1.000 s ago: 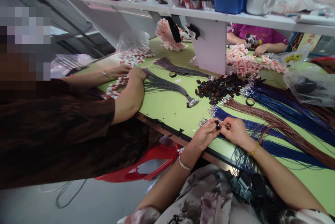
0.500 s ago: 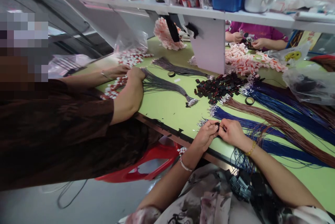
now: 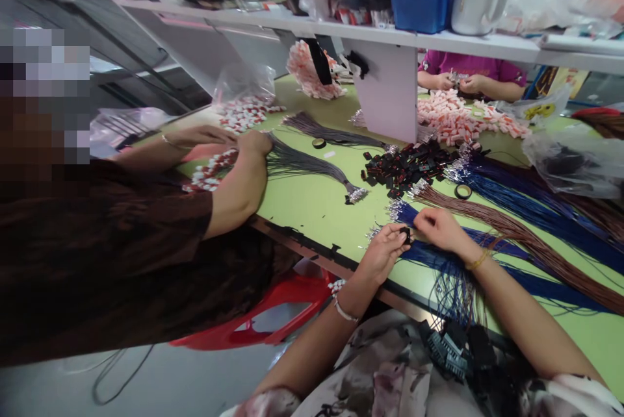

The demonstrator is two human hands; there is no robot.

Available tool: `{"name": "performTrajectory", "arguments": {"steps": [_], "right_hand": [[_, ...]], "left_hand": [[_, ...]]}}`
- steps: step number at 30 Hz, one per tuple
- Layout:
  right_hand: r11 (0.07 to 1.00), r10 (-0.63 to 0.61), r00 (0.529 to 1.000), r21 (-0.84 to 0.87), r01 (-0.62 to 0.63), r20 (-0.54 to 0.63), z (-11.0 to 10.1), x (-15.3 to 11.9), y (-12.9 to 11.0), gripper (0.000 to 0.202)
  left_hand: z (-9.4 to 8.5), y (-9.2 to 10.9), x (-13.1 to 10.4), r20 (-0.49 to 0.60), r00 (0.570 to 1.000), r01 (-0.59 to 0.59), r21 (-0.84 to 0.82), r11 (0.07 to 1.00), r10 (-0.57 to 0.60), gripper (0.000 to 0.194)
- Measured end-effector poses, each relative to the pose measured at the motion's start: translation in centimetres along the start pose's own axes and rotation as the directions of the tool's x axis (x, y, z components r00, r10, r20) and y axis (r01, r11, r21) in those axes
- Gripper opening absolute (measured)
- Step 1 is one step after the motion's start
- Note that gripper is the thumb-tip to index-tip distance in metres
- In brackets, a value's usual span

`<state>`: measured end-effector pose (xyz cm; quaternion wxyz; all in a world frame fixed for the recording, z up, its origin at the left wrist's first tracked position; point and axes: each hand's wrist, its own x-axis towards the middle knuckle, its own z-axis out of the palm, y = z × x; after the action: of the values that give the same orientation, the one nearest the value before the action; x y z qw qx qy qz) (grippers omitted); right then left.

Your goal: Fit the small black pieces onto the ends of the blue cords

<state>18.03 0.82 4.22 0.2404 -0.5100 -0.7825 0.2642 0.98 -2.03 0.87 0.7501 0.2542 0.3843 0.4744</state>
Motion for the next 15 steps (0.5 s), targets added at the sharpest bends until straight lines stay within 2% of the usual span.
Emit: {"name": "performTrajectory", "arguments": {"steps": [3, 6, 11, 15], "right_hand": [[0.937, 0.149, 0.979, -0.298, -0.184, -0.137, -1.5, 2.1, 2.3, 0.018], [0.820, 0.206, 0.969, -0.516, -0.247, -0.137, -1.4, 3.3, 4.0, 0.018], [0.771, 0.163, 0.982, -0.609, -0.188, -0.096, -0.9, 3.4, 4.9, 0.023], [0.785, 0.168, 0.980, -0.587, -0.196, -0.102, -1.3, 3.5, 4.6, 0.022]], "left_hand": [[0.6, 0.1, 0.5, 0.026, 1.000, 0.004, -0.009, 1.000, -0.004, 0.038], [0.9, -0.1, 1.0, 0.029, 0.999, 0.027, -0.027, 0.999, -0.026, 0.035], [0.5, -0.5, 1.4, 0.013, 0.999, 0.035, -0.048, 0.998, -0.034, 0.033], [0.3, -0.5, 1.6, 0.008, 0.999, 0.041, -0.054, 0.998, -0.041, 0.032]]}}
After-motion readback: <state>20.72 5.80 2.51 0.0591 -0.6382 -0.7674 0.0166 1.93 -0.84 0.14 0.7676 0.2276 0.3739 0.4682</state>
